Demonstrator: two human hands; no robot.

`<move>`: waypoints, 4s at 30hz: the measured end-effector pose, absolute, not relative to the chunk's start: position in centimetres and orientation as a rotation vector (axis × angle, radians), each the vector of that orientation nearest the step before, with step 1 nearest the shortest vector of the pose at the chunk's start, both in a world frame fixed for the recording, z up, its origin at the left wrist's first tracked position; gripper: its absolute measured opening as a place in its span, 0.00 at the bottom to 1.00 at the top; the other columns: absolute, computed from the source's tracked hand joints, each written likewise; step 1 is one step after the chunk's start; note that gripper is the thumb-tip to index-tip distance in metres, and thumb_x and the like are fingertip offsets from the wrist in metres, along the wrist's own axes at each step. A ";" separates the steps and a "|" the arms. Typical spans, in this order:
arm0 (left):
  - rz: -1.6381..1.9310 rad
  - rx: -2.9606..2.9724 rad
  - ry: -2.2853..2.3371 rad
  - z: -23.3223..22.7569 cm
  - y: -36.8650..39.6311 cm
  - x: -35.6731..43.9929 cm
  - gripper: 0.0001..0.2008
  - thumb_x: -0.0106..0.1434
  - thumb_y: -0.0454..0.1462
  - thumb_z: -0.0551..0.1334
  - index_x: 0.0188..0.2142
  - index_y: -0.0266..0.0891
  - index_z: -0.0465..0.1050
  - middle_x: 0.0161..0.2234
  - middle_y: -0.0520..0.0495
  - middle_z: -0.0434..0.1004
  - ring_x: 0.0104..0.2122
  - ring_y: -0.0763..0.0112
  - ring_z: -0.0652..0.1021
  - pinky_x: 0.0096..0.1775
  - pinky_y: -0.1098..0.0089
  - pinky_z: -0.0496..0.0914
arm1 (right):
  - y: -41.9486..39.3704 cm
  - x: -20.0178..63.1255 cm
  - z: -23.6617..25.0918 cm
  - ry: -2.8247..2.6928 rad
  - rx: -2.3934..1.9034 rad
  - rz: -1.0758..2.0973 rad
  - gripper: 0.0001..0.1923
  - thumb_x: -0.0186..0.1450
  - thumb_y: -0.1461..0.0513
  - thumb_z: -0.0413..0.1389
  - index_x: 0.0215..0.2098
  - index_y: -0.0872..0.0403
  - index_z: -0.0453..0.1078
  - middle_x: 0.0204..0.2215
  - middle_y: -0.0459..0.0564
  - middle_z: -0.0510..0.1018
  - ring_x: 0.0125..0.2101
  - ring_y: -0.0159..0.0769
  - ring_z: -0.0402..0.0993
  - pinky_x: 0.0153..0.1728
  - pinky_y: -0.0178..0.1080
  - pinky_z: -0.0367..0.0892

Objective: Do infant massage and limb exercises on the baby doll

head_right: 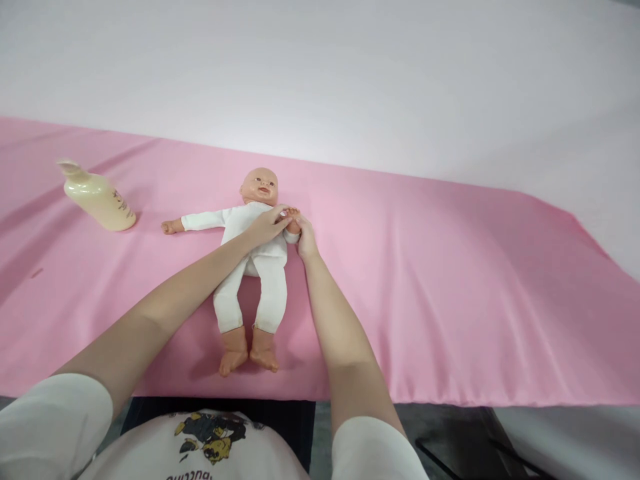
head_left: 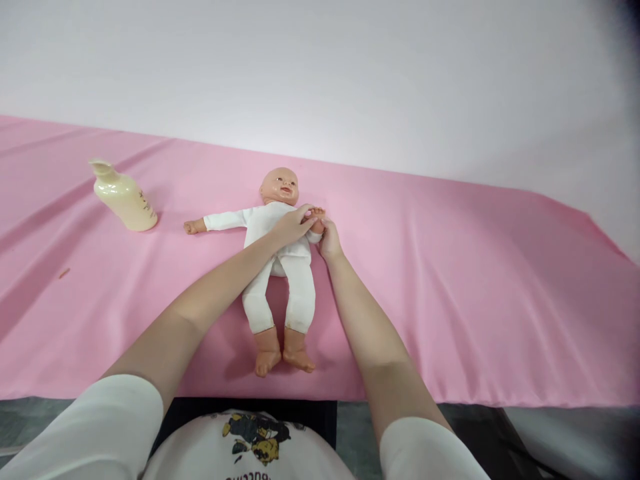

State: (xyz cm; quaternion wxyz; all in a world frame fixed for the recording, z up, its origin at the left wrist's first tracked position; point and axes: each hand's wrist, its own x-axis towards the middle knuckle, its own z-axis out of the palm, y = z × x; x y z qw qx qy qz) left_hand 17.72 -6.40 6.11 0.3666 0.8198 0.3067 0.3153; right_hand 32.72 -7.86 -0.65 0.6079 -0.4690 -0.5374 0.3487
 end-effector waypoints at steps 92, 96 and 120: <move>0.881 2.012 0.630 6.1 -6.1 17.6 0.14 0.71 0.38 0.53 0.49 0.37 0.74 0.42 0.43 0.80 0.41 0.67 0.78 0.48 0.65 0.73 | -9.5 32.0 0.3 -1.254 -1.234 0.728 0.41 0.68 0.32 0.38 0.44 0.52 0.80 0.36 0.54 0.85 0.42 0.45 0.83 0.48 0.47 0.77; 0.849 1.954 0.668 6.1 -6.1 17.6 0.14 0.72 0.38 0.52 0.49 0.36 0.73 0.39 0.45 0.77 0.31 0.72 0.74 0.35 0.70 0.72 | -9.5 32.1 0.4 -1.320 -1.168 0.702 0.37 0.68 0.34 0.43 0.45 0.51 0.79 0.37 0.52 0.85 0.43 0.44 0.81 0.51 0.47 0.75; 0.879 1.958 0.701 5.8 -6.0 17.7 0.09 0.70 0.41 0.55 0.40 0.38 0.70 0.36 0.49 0.77 0.37 0.70 0.76 0.42 0.69 0.69 | -8.9 32.8 -0.2 -1.250 -1.150 0.748 0.30 0.68 0.40 0.49 0.45 0.53 0.81 0.43 0.52 0.86 0.48 0.45 0.81 0.56 0.49 0.73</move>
